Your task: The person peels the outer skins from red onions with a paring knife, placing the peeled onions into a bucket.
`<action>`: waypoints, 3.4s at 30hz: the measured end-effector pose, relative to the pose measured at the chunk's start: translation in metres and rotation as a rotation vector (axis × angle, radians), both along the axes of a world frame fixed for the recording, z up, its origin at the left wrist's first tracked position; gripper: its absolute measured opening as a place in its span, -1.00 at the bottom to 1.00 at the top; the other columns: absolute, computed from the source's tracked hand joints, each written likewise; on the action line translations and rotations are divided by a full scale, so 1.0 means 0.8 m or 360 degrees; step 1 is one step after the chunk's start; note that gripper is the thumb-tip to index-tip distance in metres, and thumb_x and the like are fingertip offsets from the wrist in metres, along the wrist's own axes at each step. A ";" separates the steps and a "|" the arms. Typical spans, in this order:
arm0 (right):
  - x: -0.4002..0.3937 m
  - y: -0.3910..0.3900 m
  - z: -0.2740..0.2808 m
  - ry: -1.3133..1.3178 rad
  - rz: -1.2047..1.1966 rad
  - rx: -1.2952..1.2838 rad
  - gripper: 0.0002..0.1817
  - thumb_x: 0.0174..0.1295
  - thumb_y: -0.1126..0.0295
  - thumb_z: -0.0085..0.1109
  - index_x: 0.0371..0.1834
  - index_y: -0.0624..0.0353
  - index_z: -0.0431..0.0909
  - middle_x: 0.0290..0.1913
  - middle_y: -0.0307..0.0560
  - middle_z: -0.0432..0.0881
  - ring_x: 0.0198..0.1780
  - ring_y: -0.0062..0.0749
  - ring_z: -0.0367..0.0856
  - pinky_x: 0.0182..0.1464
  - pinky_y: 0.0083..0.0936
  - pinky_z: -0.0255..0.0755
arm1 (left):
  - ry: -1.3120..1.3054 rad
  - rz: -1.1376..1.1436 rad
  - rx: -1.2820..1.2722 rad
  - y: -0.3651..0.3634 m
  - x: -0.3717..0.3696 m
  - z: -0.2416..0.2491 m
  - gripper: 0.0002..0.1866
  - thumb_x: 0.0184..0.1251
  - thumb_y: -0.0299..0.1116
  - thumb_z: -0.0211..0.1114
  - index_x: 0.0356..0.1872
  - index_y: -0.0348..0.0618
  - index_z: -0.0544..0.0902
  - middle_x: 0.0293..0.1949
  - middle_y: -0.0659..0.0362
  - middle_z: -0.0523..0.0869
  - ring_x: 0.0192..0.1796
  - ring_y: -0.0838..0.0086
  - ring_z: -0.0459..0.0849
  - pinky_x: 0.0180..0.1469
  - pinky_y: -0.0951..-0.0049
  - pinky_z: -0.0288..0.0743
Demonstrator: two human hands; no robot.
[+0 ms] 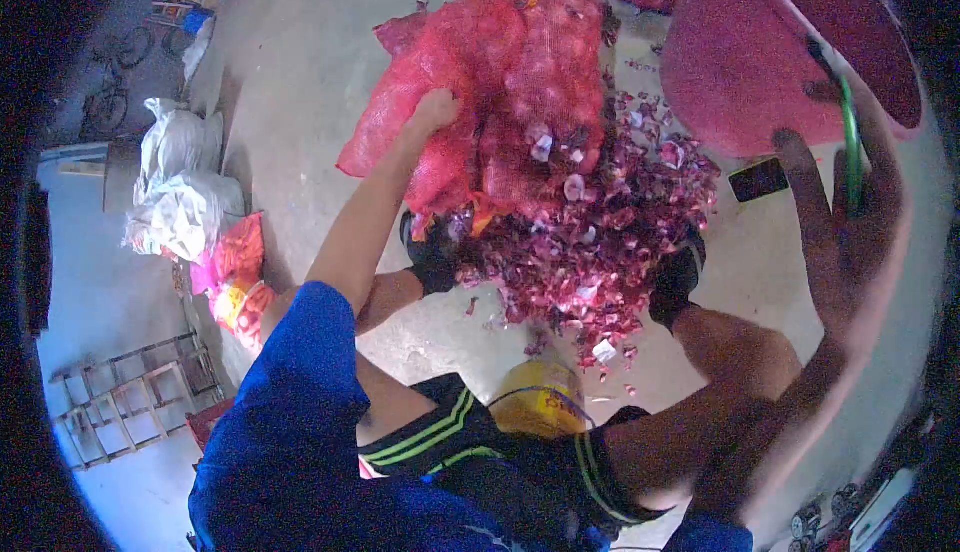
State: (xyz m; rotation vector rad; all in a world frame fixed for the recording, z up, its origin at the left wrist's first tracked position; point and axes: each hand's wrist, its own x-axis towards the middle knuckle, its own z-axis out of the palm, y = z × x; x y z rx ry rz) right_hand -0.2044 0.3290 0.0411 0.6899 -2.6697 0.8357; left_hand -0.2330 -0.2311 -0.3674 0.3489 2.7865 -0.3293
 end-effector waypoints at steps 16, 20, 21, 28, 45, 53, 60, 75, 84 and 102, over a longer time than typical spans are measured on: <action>-0.032 -0.044 -0.006 -0.0491 0.0086 0.0060 -0.25 0.12 0.64 0.40 0.48 0.14 0.52 0.38 0.01 0.64 0.37 -0.11 0.59 0.48 -0.19 0.41 | -0.0234 0.0659 0.0991 -0.133 -0.101 -0.085 -0.52 0.63 -0.21 0.07 0.43 -0.18 0.56 0.47 -0.12 0.53 0.47 0.20 0.53 0.53 0.24 0.32; -0.028 -0.037 -0.012 -0.0327 0.0255 0.0241 -0.37 0.25 0.49 0.42 0.44 0.10 0.56 0.27 0.14 0.66 0.18 -0.14 0.74 0.18 -0.37 0.64 | -0.0227 0.0404 0.1412 -0.213 0.069 -0.058 -0.50 0.66 -0.20 0.06 0.48 -0.19 0.52 0.53 -0.13 0.46 0.56 0.21 0.44 0.63 0.28 0.20; -0.023 -0.041 -0.018 -0.0220 0.0299 0.0210 -0.36 0.27 0.40 0.41 0.47 0.03 0.53 0.22 0.14 0.67 0.16 0.03 0.73 0.19 -0.25 0.63 | -0.0255 0.0333 0.1510 -0.185 0.043 -0.069 -0.49 0.66 -0.20 0.06 0.49 -0.20 0.51 0.55 -0.13 0.44 0.59 0.21 0.42 0.66 0.28 0.17; 0.004 -0.110 -0.084 0.0077 0.0643 0.0259 -0.51 0.30 0.27 0.31 0.32 -0.05 0.58 0.04 0.05 0.67 0.10 0.06 0.70 0.14 -0.02 0.60 | -0.0558 0.1018 0.1590 0.107 0.181 0.405 -0.53 0.76 0.04 0.00 0.22 -0.13 0.63 -0.02 0.19 0.77 -0.03 0.48 0.74 0.01 0.43 0.59; 0.045 -0.129 -0.175 -0.0218 0.0492 0.1422 -0.66 0.31 0.35 0.28 0.14 0.09 0.75 -0.02 -0.04 0.84 0.08 -0.07 0.83 0.03 -0.14 0.75 | -0.0006 0.1045 0.2789 0.274 0.265 0.430 -0.59 0.49 -0.31 0.46 0.28 -0.10 0.64 0.06 0.30 0.72 0.12 0.53 0.66 0.17 0.42 0.50; 0.083 -0.191 -0.106 -0.0792 0.0719 -0.0894 -0.21 0.16 -0.07 0.49 0.34 0.27 0.60 0.15 0.25 0.74 0.21 0.11 0.72 0.31 -0.16 0.56 | 0.0606 0.0644 0.1715 0.297 0.244 0.431 -0.34 0.17 -0.18 0.66 0.19 -0.41 0.66 -0.02 -0.09 0.84 0.02 0.27 0.83 0.08 0.31 0.64; 0.092 -0.199 -0.104 -0.0317 0.0746 -0.0797 -0.47 0.20 0.36 0.49 0.26 0.23 0.66 0.00 0.04 0.80 0.00 -0.36 0.77 0.14 -0.40 0.60 | 0.0678 0.0615 0.2188 0.275 0.221 0.402 -0.38 -0.06 -0.35 0.78 0.00 -0.25 0.59 -0.18 0.28 0.72 -0.08 0.56 0.70 0.08 0.40 0.66; 0.044 -0.152 -0.092 -0.0146 0.0269 -0.0612 -0.49 0.35 0.06 0.38 0.19 0.22 0.67 -0.25 0.11 0.76 -0.17 -0.13 0.81 -0.10 -0.23 0.62 | -0.0043 0.1039 0.2812 0.293 0.250 0.437 -0.43 0.34 -0.26 0.58 0.28 -0.25 0.59 0.06 0.13 0.77 0.17 0.42 0.72 0.27 0.28 0.62; 0.085 -0.165 -0.075 -0.0506 0.0672 -0.0759 -0.50 0.57 0.10 0.05 0.39 0.15 0.60 -0.20 0.02 0.72 -0.17 -0.30 0.69 0.04 -0.33 0.55 | -0.0060 0.1034 0.4014 0.244 0.252 0.418 -0.48 0.43 -0.48 0.45 0.37 -0.16 0.52 0.19 0.16 0.73 0.26 0.29 0.72 0.35 0.18 0.61; 0.128 -0.155 -0.044 -0.0191 0.1071 -0.0387 -0.29 0.54 0.19 0.11 0.71 -0.05 0.15 -0.32 0.24 0.68 -0.30 0.24 0.65 -0.14 -0.01 0.48 | 0.0657 0.0843 0.3317 0.268 0.256 0.440 -0.38 0.08 -0.72 0.60 0.22 -0.31 0.58 0.10 0.08 0.73 0.03 0.46 0.75 0.15 0.39 0.73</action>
